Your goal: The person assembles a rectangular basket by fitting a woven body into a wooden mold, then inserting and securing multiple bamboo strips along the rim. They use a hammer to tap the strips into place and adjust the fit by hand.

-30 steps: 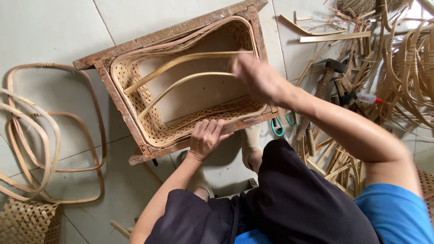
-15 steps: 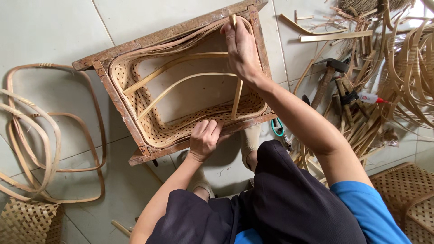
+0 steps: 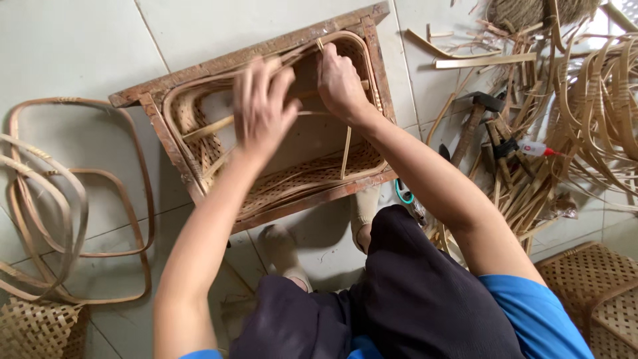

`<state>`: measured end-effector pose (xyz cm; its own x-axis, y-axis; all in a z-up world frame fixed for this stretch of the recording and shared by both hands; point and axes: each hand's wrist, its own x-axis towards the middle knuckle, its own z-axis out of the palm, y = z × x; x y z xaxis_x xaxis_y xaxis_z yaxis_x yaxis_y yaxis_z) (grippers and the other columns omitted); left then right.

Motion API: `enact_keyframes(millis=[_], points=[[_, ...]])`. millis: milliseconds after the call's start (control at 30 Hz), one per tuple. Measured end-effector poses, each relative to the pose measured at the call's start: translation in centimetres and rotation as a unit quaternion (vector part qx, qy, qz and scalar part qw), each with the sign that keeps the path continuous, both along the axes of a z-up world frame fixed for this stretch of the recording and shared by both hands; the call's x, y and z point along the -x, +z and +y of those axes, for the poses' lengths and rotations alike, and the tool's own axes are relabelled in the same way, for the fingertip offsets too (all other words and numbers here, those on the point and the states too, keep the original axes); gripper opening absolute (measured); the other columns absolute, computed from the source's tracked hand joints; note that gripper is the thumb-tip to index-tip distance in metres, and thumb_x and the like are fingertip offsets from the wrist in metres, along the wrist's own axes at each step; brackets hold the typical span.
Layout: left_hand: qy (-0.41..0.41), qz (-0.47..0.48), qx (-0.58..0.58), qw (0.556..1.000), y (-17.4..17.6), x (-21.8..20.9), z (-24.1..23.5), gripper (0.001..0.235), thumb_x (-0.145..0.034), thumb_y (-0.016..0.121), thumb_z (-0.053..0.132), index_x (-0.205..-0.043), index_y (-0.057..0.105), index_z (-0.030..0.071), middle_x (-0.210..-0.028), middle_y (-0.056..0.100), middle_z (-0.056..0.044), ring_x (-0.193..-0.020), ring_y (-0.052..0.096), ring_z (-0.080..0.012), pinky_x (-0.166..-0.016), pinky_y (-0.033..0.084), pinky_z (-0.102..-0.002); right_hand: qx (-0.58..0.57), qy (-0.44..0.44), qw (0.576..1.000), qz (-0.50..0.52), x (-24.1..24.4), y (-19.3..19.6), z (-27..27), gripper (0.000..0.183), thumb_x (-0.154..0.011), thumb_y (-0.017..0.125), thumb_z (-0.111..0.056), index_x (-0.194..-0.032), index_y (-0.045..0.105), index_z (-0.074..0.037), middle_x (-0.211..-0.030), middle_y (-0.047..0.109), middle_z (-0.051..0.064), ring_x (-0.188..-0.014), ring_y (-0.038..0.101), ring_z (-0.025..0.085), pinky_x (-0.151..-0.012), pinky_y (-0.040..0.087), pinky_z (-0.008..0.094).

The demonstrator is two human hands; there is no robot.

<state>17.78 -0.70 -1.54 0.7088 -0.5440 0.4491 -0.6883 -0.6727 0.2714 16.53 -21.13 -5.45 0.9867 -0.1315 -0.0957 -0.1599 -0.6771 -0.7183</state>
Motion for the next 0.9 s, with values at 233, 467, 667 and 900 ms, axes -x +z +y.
enact_keyframes(millis=[233, 467, 667, 900], points=[[-0.058, -0.053, -0.065, 0.995, -4.3, -5.1, -1.0, 0.025, -0.097, 0.08, 0.003, -0.12, 0.072, 0.01, -0.122, 0.068, -0.006, -0.127, 0.062, -0.0316, -0.116, 0.051, -0.046, 0.069, -0.004, 0.998, 0.002, -0.4, 1.5, 0.4, 0.023, -0.109, 0.043, -0.014, -0.097, 0.048, 0.004, -0.071, 0.066, 0.032, -0.066, 0.068, 0.048, -0.055, 0.055, 0.054], [-0.002, 0.049, 0.021, 0.999, -3.0, -5.4, -1.0, 0.013, -0.085, 0.085, 0.009, -0.09, 0.078, 0.018, -0.117, 0.075, 0.003, -0.114, 0.069, -0.0261, -0.106, 0.048, -0.056, 0.082, 0.003, 0.995, 0.058, -0.6, 1.5, 0.5, 0.02, -0.106, 0.041, -0.011, -0.097, 0.047, 0.006, -0.073, 0.066, 0.033, -0.068, 0.069, 0.048, -0.055, 0.058, 0.053], [0.085, 0.2, 0.086, 0.972, -1.5, -6.4, -1.6, 0.022, -0.073, 0.09, 0.006, -0.075, 0.075, 0.022, -0.111, 0.078, 0.01, -0.096, 0.073, -0.0205, -0.086, 0.061, -0.039, 0.105, 0.017, 0.988, 0.109, -0.7, 1.1, 0.2, 0.018, -0.106, 0.035, -0.003, -0.098, 0.049, 0.005, -0.072, 0.067, 0.028, -0.058, 0.071, 0.035, -0.04, 0.058, 0.04], [0.074, 0.184, 0.131, 0.971, -0.5, -6.4, -1.1, 0.022, -0.065, 0.094, 0.006, -0.071, 0.075, 0.017, -0.105, 0.08, 0.007, -0.087, 0.075, -0.0171, -0.073, 0.059, -0.033, 0.2, 0.078, 0.97, 0.111, -1.3, 0.2, 0.2, 0.011, -0.1, 0.043, 0.004, -0.098, 0.052, 0.008, -0.076, 0.068, 0.03, -0.062, 0.073, 0.034, -0.043, 0.061, 0.036]])
